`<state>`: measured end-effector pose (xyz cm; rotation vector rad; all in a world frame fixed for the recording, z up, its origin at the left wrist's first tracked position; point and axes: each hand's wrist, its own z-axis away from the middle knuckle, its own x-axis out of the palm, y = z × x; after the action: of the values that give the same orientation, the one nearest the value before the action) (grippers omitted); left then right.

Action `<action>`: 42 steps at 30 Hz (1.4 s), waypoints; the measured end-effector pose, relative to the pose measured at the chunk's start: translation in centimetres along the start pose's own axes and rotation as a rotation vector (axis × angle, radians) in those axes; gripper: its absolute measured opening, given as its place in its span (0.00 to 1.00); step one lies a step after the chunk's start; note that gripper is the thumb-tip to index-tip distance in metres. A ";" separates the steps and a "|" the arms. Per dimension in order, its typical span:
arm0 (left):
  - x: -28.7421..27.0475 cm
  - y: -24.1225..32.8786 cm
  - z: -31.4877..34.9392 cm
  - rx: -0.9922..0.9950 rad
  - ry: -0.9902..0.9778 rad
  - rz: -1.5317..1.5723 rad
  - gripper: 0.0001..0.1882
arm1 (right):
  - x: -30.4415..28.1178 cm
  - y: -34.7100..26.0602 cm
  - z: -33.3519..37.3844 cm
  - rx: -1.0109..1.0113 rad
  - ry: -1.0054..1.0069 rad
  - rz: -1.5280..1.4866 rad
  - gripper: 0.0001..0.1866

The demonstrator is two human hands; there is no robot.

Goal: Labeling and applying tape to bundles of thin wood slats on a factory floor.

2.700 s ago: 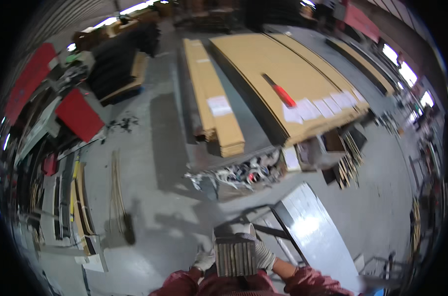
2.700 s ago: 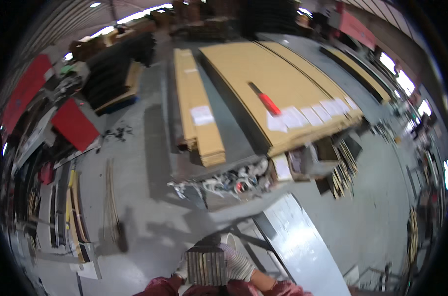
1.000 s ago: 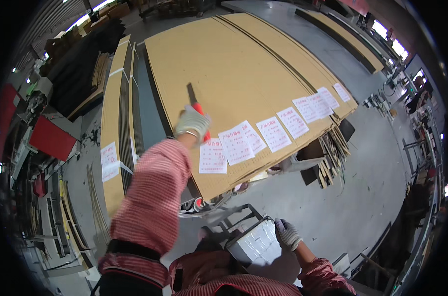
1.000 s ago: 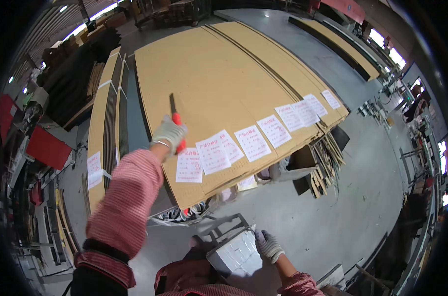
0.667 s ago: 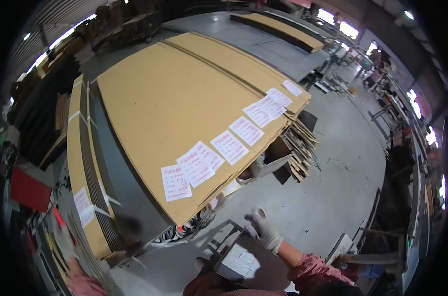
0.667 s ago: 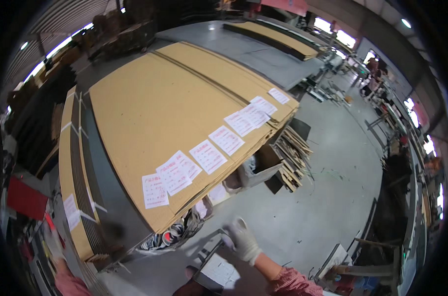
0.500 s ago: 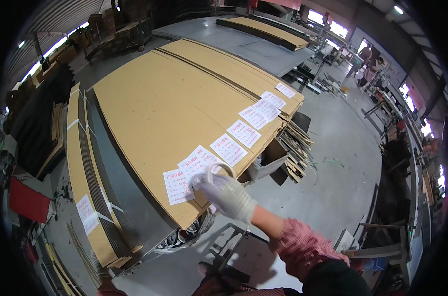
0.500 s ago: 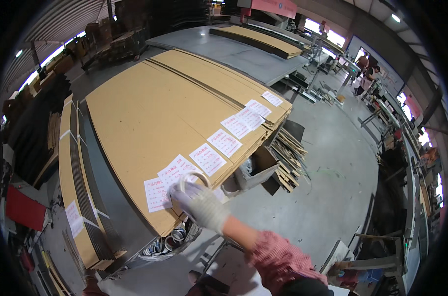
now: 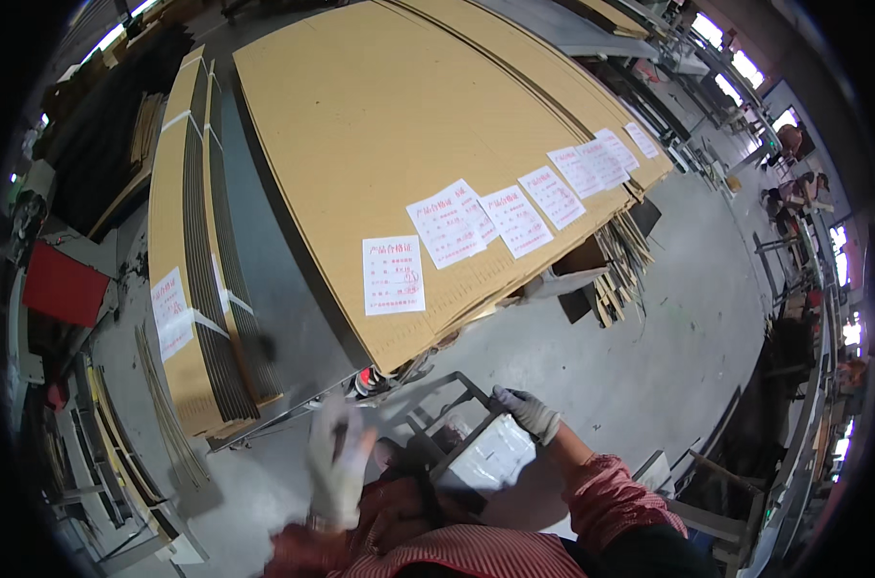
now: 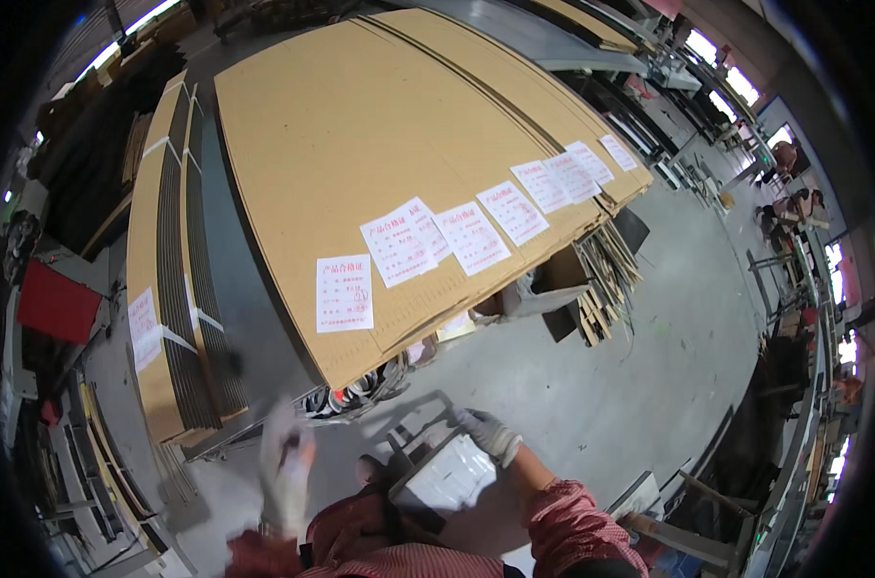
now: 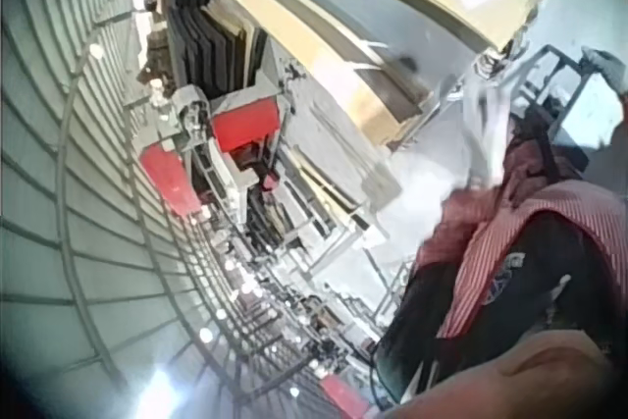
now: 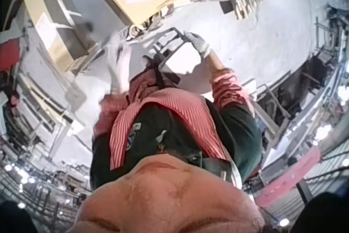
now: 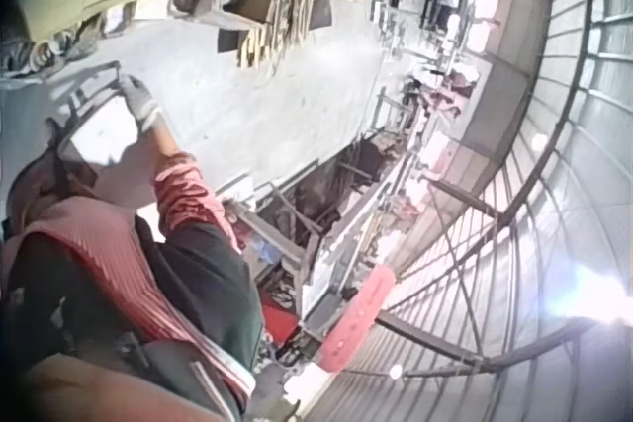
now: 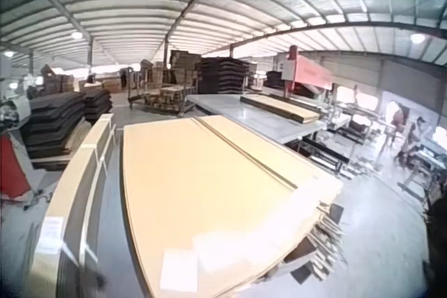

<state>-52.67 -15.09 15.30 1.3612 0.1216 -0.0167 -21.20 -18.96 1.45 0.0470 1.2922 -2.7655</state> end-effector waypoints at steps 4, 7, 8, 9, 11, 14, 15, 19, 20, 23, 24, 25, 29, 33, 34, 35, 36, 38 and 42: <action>7.3 0.7 -13.9 0.183 0.138 -0.401 0.50 | 1.9 -0.2 0.9 -0.151 -0.220 0.176 0.26; 5.6 -2.0 -17.7 0.057 0.126 -0.073 0.51 | 6.5 -6.2 1.1 -0.421 0.026 -0.053 0.30; 6.3 -1.9 -17.6 -0.041 0.033 0.248 0.51 | 7.5 -8.1 0.7 -0.386 0.070 -0.387 0.31; 7.1 -2.2 -17.0 -0.055 0.036 0.446 0.50 | 7.8 -9.7 0.4 -0.280 0.016 -0.469 0.32; 7.4 -1.2 -16.7 -0.087 0.030 0.459 0.45 | 9.3 -11.1 -1.1 -0.183 -0.055 -0.559 0.34; 7.1 -0.7 -17.5 -0.069 0.056 0.322 0.32 | 11.8 -12.0 -3.5 -0.274 -0.155 -0.905 0.36; 7.1 -0.8 -17.6 -0.064 0.053 0.247 0.29 | 12.1 -13.2 -3.0 -0.251 -0.107 -0.908 0.36; 7.3 -1.1 -17.0 -0.071 0.072 0.138 0.24 | 11.5 -12.4 -2.4 -0.136 -0.083 -0.826 0.31; 7.1 -1.1 -16.8 -0.073 0.046 0.151 0.24 | 11.2 -12.5 -1.8 -0.069 -0.165 -0.773 0.29; 7.8 -2.3 -11.4 -0.091 0.049 0.279 0.24 | 9.2 -10.1 2.0 -0.150 -0.135 -0.571 0.28; 8.3 -2.4 -10.0 -0.102 0.081 0.314 0.24 | 8.0 -9.4 2.5 -0.271 -0.112 -0.320 0.30; 9.0 -2.1 -9.6 -0.185 0.040 0.338 0.25 | 6.5 -10.0 3.1 -0.340 0.071 -0.089 0.34; 8.7 -1.2 -9.2 -0.190 0.007 0.367 0.27 | 6.9 -17.5 3.8 -0.435 0.161 0.823 0.40; 7.8 -2.3 -9.6 -0.224 -0.017 0.427 0.24 | 6.6 -18.6 1.8 -0.335 0.020 1.115 0.40; 8.0 -2.3 -9.6 -0.227 -0.020 0.419 0.24 | 6.2 -18.5 1.4 -0.264 -0.036 1.039 0.40; 8.2 -2.2 -9.6 -0.231 -0.023 0.412 0.25 | 6.2 -18.1 0.5 -0.301 -0.084 0.841 0.37; 8.4 -2.1 -9.4 -0.236 -0.028 0.405 0.25 | 5.8 -17.5 0.9 -0.295 -0.077 0.848 0.37; 8.8 -2.1 -6.9 -0.260 -0.029 0.412 0.26 | 5.7 -16.4 2.3 -0.320 -0.128 0.484 0.35; 8.9 -5.5 -0.8 -0.332 0.034 0.407 0.28 | 3.6 -13.0 6.5 -0.258 -0.326 0.786 0.33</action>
<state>-44.31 -14.98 8.91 1.0339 -0.1220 0.3544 -25.92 -15.87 15.35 0.0646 1.1901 -1.8517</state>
